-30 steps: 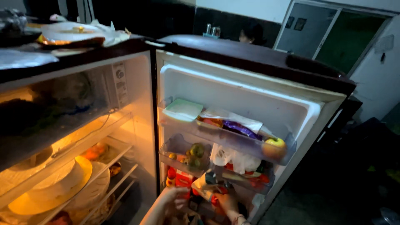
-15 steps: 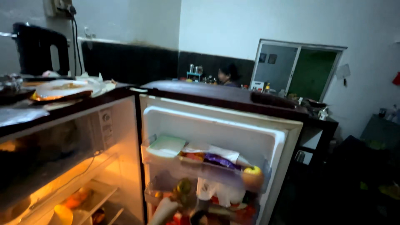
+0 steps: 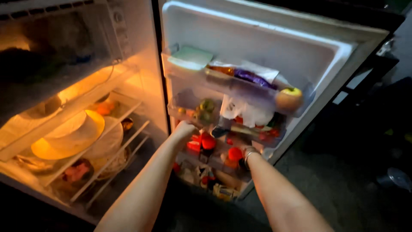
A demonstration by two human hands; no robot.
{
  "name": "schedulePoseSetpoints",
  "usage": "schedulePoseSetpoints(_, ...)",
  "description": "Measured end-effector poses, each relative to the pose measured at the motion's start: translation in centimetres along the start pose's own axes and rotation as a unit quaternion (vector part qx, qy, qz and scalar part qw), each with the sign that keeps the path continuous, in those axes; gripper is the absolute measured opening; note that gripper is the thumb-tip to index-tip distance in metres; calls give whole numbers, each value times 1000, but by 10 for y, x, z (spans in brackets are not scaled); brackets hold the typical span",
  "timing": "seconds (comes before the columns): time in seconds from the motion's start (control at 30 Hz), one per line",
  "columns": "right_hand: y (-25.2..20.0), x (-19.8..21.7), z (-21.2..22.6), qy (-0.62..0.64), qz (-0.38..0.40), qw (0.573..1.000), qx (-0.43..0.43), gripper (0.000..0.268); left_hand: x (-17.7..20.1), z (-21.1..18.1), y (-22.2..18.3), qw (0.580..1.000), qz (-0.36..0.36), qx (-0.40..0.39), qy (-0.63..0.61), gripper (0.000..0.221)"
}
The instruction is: The person removes a package of white compound from the refrigerator, cuts a piece off, and places it into a pot on the stove. They then return the package to the refrigerator and use a knife to trim the top of a cake.
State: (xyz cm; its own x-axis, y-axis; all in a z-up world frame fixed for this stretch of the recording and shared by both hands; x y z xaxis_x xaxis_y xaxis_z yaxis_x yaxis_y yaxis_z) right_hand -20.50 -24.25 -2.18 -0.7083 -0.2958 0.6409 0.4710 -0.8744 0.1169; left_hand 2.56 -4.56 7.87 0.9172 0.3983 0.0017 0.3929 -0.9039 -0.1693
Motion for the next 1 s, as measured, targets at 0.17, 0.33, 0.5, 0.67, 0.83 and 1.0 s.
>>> schedulePoseSetpoints(0.17, 4, -2, -18, 100, 47, 994, -16, 20, -3, 24, 22, 1000, 21, -4, 14, 31)
schedulePoseSetpoints(0.33, 10, 4, -94, -159, -4, 986, -40, 21, -16, 37, 30, 1000, 11, -21, 12, 33)
schedulePoseSetpoints(0.5, 30, -14, -78, 220, 86, 955, -177, 25, -19, 73, 58, 996, -1, -85, 0, 34)
schedulePoseSetpoints(0.67, -9, -41, -85, -97, -152, 983, -17, 25, -28, 45, 12, 990, -39, -110, 76, 40)
schedulePoseSetpoints(0.83, -160, -18, 97, -91, -322, 942, 7, 84, -29, 42, 10, 970, -83, -138, 184, 38)
schedulePoseSetpoints(1.0, -225, -33, 127, -130, -149, 972, 130, 69, -30, 46, -1, 965, -66, -131, 215, 40)
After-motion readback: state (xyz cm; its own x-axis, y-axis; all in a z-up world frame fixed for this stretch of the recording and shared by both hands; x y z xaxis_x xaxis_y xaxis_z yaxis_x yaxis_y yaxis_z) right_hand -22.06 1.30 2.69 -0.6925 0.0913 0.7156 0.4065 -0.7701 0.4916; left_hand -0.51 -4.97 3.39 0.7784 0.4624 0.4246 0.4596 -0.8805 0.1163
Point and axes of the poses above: each hand's wrist, its own y-axis towards the middle knuckle, its own x-axis out of the back of the hand, z = x × y, the point moved 1 cm from there along y, towards the middle knuckle, and after that the axes turned 9 degrees about -y, right-handed, at the moved point
